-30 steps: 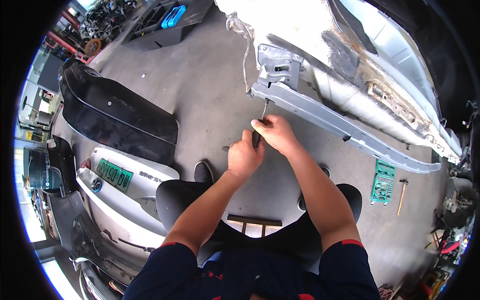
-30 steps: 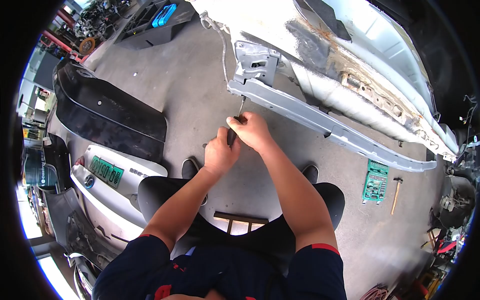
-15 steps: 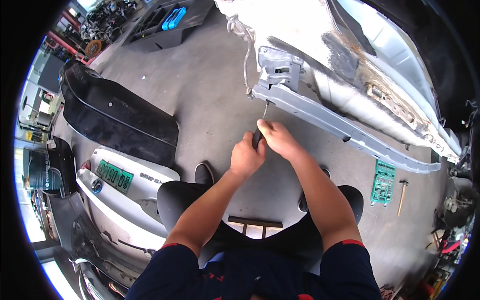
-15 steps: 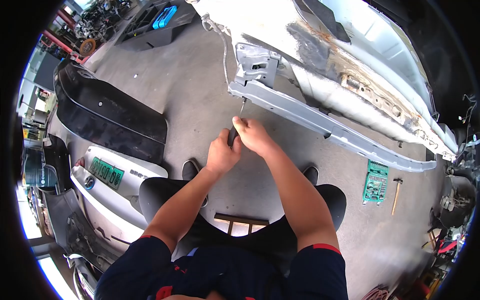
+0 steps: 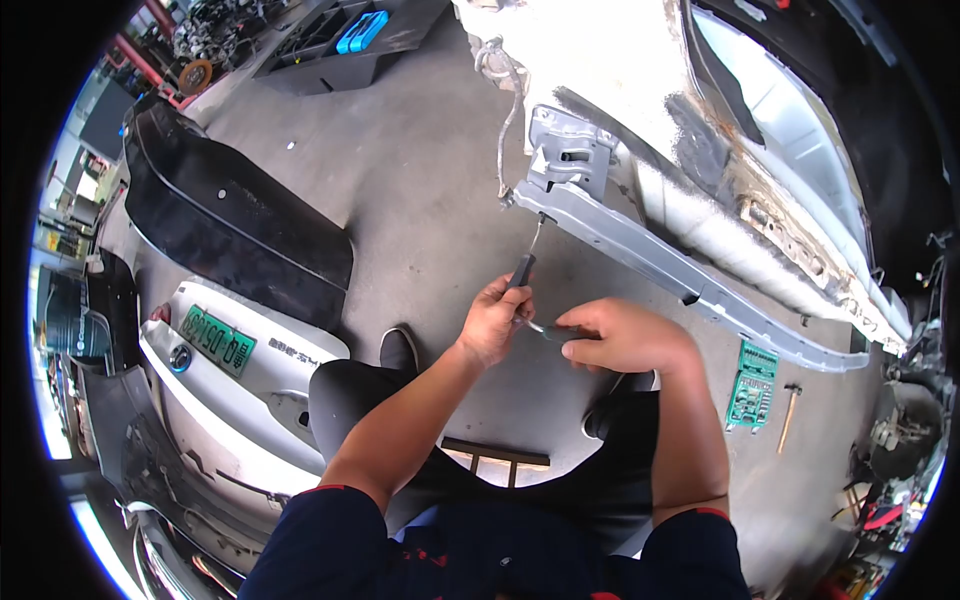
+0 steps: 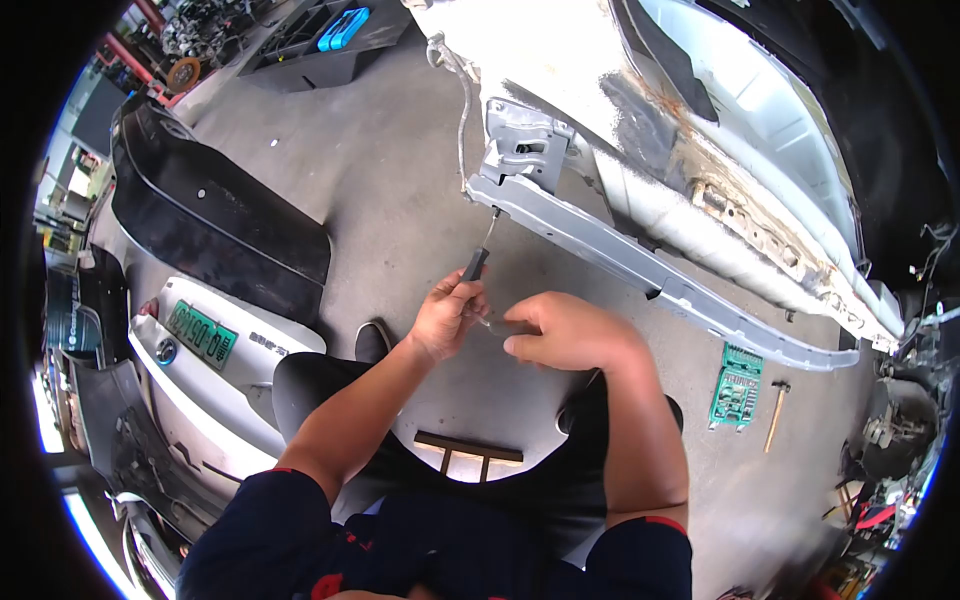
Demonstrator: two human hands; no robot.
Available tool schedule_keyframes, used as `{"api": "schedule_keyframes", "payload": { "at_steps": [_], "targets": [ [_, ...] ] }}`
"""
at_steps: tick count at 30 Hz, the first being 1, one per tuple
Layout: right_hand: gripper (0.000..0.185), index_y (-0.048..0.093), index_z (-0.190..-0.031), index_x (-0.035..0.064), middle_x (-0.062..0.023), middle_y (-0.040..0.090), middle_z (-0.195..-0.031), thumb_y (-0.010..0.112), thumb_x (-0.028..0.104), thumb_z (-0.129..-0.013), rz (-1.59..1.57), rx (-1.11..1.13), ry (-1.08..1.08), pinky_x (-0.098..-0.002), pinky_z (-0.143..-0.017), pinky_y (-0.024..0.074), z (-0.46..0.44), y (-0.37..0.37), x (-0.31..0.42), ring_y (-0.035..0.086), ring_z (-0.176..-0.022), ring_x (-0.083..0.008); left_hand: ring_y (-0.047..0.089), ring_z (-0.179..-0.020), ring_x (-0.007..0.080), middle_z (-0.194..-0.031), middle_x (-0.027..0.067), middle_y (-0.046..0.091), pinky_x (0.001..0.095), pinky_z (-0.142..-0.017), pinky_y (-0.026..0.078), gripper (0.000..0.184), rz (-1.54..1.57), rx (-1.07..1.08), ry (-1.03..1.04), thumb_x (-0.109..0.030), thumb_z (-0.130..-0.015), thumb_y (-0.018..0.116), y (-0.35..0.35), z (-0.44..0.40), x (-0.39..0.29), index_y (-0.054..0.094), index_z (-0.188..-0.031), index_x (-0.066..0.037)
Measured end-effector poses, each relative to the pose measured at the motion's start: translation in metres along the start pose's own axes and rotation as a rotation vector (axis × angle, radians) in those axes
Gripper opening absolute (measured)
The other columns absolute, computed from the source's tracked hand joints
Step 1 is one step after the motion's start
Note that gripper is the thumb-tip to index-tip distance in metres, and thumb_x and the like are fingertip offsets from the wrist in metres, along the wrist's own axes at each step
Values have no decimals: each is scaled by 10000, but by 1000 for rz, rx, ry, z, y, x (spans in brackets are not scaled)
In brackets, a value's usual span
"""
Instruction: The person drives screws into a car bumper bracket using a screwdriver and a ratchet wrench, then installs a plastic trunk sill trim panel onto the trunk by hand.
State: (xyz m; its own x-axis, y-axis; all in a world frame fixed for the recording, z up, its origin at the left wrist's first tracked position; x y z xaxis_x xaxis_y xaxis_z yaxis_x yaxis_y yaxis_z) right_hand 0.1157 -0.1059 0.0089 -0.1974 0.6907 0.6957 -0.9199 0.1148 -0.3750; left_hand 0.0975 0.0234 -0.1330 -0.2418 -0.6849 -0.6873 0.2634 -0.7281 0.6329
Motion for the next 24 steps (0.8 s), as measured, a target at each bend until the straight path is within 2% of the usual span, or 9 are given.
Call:
{"api": "schedule_keyframes", "payload": {
  "at_steps": [3, 5, 8, 11, 14, 18, 21, 23, 24],
  "targets": [
    [336, 695, -1181, 25, -188, 749, -994, 637, 250, -938, 485, 57, 128, -458, -805, 560, -79, 47, -75, 716, -876, -342, 574, -774, 139, -830, 23, 583, 318, -738, 483, 268, -32, -76, 46, -159, -990, 622, -4, 4, -6, 556, -1231, -62],
    [311, 735, -1120, 7, -227, 743, -1059, 552, 134, -903, 487, -67, 166, -478, -856, 559, -134, 75, -101, 712, -986, -394, 581, -757, 143, -822, 24, 583, 312, -713, 491, 237, -69, -181, 49, -156, -994, 613, 6, 6, -14, 562, -1205, -59],
    [308, 716, -1067, 7, -230, 736, -1019, 622, 274, -944, 210, -84, -61, -492, -843, 549, -122, 68, -38, 711, -952, -396, 587, -709, 141, -853, 37, 621, 296, -663, 495, 208, -181, -236, 72, -145, -1003, 600, -2, 4, -30, 570, -1191, -60],
    [330, 704, -1115, 7, -226, 738, -1037, 613, 280, -955, 498, 43, 171, -486, -839, 553, -42, 27, 8, 721, -957, -365, 592, -707, 133, -850, 42, 644, 283, -656, 496, 166, -198, -173, 110, -116, -1004, 601, -3, -8, -28, 577, -1159, -62],
    [325, 691, -1162, 20, -211, 742, -1040, 589, 257, -964, 254, 39, 93, -477, -833, 558, -28, 14, 1, 727, -964, -342, 592, -698, 134, -866, 50, 650, 294, -634, 506, 134, -197, -216, 69, -87, -989, 620, -4, -5, -24, 583, -1118, -75],
    [311, 697, -1183, 46, -191, 746, -1041, 531, 191, -963, 548, -27, 160, -479, -816, 552, -121, 66, -84, 714, -953, -373, 597, -708, 144, -903, 65, 643, 312, -628, 534, 151, -224, -277, 72, -44, -960, 647, 1, -2, -31, 569, -1086, -73],
    [301, 702, -1157, 43, -202, 745, -1006, 542, 204, -959, 365, -8, 24, -481, -797, 547, -111, 54, -32, 706, -919, -393, 605, -723, 150, -914, 66, 632, 315, -645, 554, 164, -239, -280, 116, -16, -934, 668, -1, -13, -45, 567, -1050, -72],
    [274, 707, -974, 2, -235, 725, -900, 555, 230, -961, 279, -20, -25, -483, -782, 538, -60, 27, 18, 697, -851, -398, 609, -732, 152, -911, 60, 626, 312, -655, 561, 167, -278, -304, 113, -6, -920, 678, -6, -13, -47, 570, -1028, -75],
    [274, 706, -980, 0, -230, 726, -908, 554, 227, -961, 201, 15, 25, -478, -790, 538, -47, 22, 18, 698, -862, -394, 605, -733, 137, -915, 50, 625, 304, -655, 561, 157, -326, -305, 136, -4, -916, 679, -4, -12, -49, 576, -1011, -75]
  ]
}}
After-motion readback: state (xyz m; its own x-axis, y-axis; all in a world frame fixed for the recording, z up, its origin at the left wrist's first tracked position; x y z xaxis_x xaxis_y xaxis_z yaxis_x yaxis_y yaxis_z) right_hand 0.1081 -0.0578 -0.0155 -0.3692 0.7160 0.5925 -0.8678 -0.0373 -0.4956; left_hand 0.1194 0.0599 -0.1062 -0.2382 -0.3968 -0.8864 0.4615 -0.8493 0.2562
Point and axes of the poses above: each hand's wrist, its own z-axis away from the middle knuckle, its own y-axis out of the palm, x = y × z, the point moved 10 cm from there along -z, towards the middle knuckle
